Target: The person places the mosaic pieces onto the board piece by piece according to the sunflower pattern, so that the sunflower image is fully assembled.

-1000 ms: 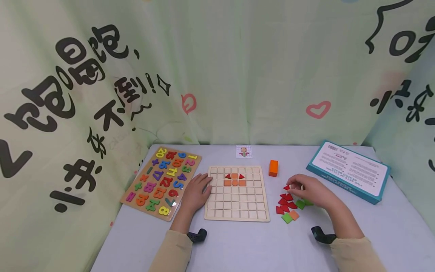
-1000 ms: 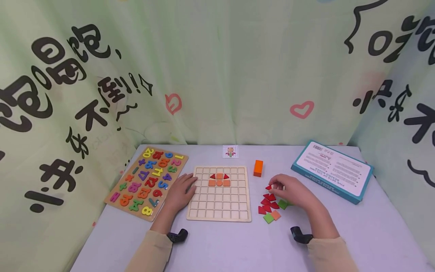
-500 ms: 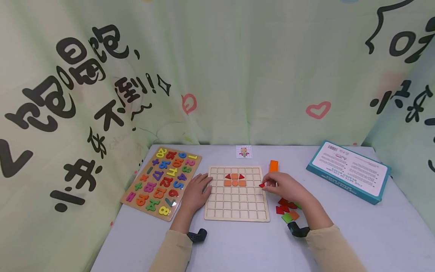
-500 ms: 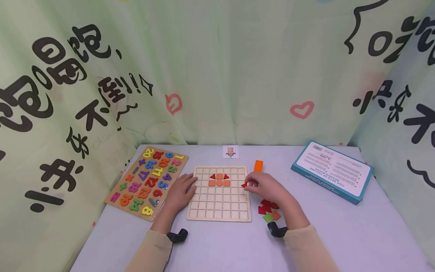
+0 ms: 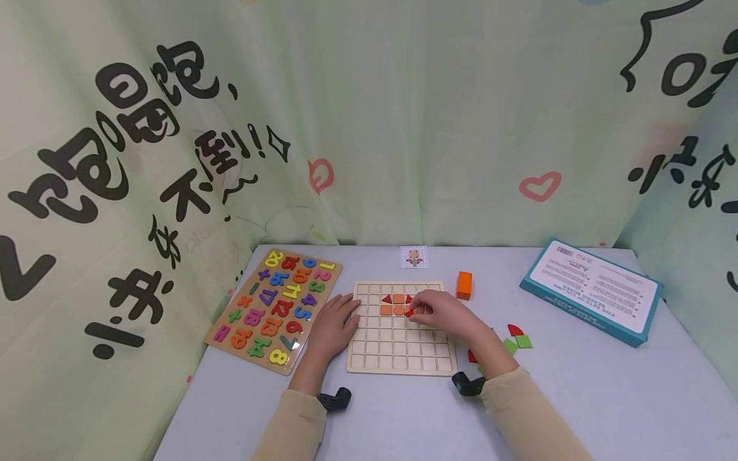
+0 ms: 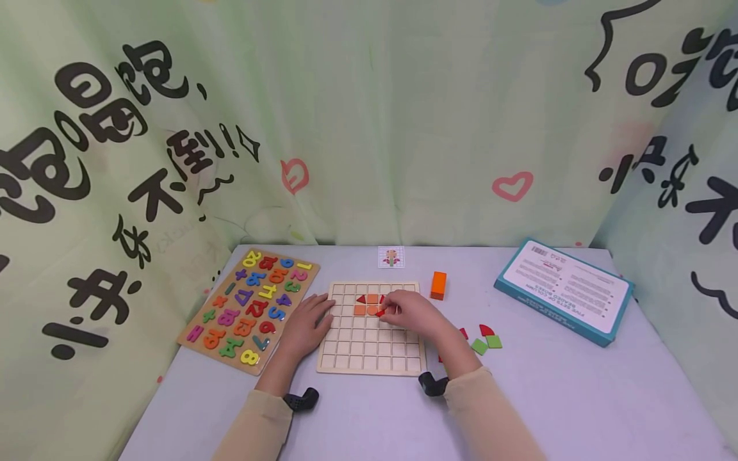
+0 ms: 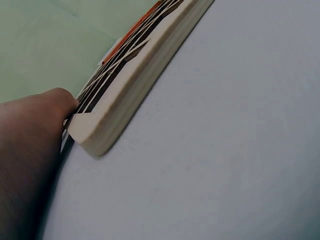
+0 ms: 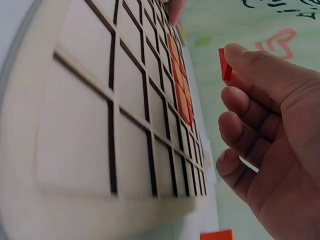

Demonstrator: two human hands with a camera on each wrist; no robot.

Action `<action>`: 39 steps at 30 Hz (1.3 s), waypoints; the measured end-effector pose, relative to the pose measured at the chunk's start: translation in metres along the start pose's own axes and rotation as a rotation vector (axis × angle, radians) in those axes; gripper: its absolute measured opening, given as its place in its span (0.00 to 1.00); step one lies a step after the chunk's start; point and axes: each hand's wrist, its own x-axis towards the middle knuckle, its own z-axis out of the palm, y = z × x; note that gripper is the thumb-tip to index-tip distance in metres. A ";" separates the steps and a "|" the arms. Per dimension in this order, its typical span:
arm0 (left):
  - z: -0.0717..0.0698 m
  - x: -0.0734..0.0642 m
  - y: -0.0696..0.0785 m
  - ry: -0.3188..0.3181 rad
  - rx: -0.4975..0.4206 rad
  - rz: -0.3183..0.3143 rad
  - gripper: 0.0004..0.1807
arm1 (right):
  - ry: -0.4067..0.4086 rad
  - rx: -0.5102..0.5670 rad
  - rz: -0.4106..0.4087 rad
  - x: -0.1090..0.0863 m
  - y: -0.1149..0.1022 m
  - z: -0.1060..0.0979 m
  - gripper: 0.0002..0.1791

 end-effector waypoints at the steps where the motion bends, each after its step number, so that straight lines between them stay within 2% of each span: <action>1: 0.000 0.000 0.000 0.000 -0.001 0.000 0.25 | 0.001 -0.004 -0.013 0.002 -0.001 0.003 0.08; 4: 0.000 0.000 -0.001 0.002 -0.007 -0.002 0.25 | -0.002 -0.002 -0.021 0.009 -0.003 0.011 0.08; 10: 0.002 0.000 -0.002 0.008 -0.006 0.005 0.25 | -0.026 0.015 0.047 0.017 -0.008 0.026 0.08; 16: 0.003 0.000 -0.002 0.016 -0.008 0.004 0.25 | -0.021 0.002 0.055 0.021 -0.009 0.035 0.07; 24: 0.005 0.001 -0.003 0.014 0.003 0.000 0.25 | -0.027 -0.036 0.074 0.026 -0.013 0.043 0.08; 34: 0.002 0.001 0.000 -0.003 -0.005 -0.007 0.25 | 0.005 -0.115 0.087 0.028 -0.012 0.051 0.09; 39: 0.002 0.000 0.000 -0.010 -0.014 -0.010 0.25 | 0.007 -0.108 0.104 0.028 -0.011 0.053 0.10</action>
